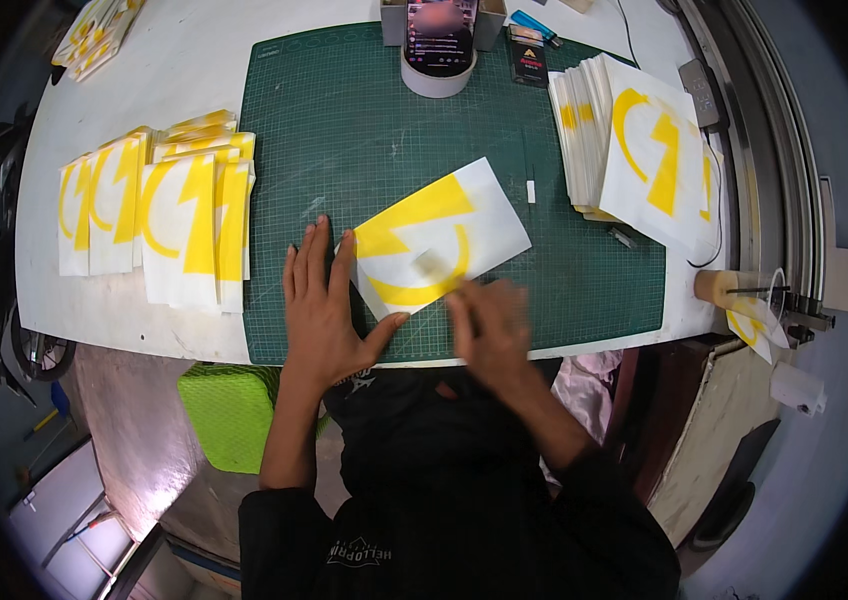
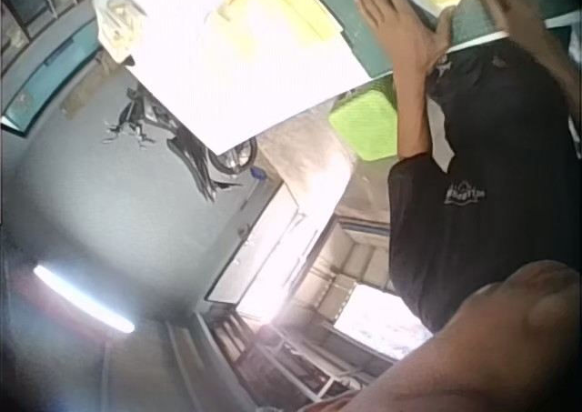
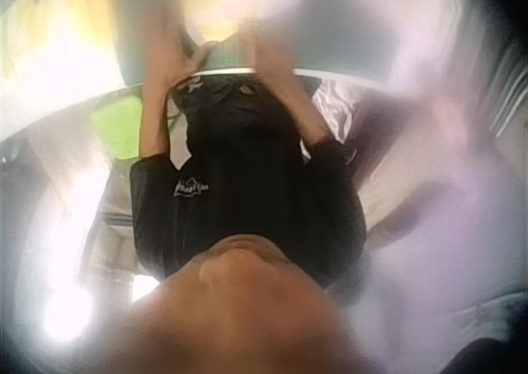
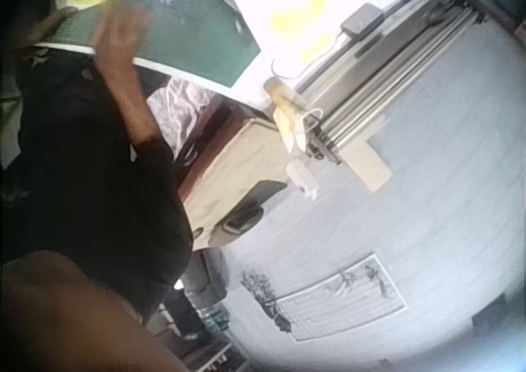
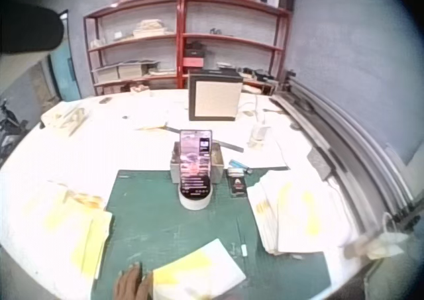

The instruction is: The person folds white sticker sheets with yellow graphics in half on a green cutting mat. They smooth the folded edges with their hands and a plastic scraper tool, then stack the finished sheets. A cat walks across the table during the process.

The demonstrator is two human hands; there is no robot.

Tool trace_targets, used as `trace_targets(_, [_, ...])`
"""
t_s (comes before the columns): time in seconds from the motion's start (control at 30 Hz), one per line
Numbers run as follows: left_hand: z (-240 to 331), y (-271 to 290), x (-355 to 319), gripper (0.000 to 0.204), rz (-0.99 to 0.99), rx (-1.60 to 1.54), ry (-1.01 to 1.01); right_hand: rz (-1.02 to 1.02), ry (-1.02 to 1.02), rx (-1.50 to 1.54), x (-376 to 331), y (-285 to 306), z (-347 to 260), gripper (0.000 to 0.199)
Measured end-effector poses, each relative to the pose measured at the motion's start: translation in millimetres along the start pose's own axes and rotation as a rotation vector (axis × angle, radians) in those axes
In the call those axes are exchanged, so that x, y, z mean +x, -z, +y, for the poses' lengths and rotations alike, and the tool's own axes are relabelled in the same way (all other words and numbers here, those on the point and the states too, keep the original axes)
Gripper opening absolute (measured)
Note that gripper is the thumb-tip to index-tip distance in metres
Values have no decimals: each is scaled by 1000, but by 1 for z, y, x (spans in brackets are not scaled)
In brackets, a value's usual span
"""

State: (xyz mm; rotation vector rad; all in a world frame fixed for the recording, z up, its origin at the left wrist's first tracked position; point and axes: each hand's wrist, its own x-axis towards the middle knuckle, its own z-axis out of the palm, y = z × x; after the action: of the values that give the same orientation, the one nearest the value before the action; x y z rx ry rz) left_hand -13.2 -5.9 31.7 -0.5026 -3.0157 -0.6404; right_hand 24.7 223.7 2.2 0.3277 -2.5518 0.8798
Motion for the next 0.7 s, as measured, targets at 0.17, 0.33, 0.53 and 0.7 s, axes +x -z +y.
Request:
trace_targets(0.17, [3,0,0,105,-18,9,1,152,-257,-138,34,46,87,19])
trace_targets(0.33, [1,1,0,105,-14,5,7,264,-176,-75,29,46,62,21])
trace_targets(0.53, [1,2,1,106,-31,21,2,53,37,54,16,11,2,23])
trace_targets(0.7, [1,3,2,107,-24,6,1,-128,163,160,38,-15,-12,24])
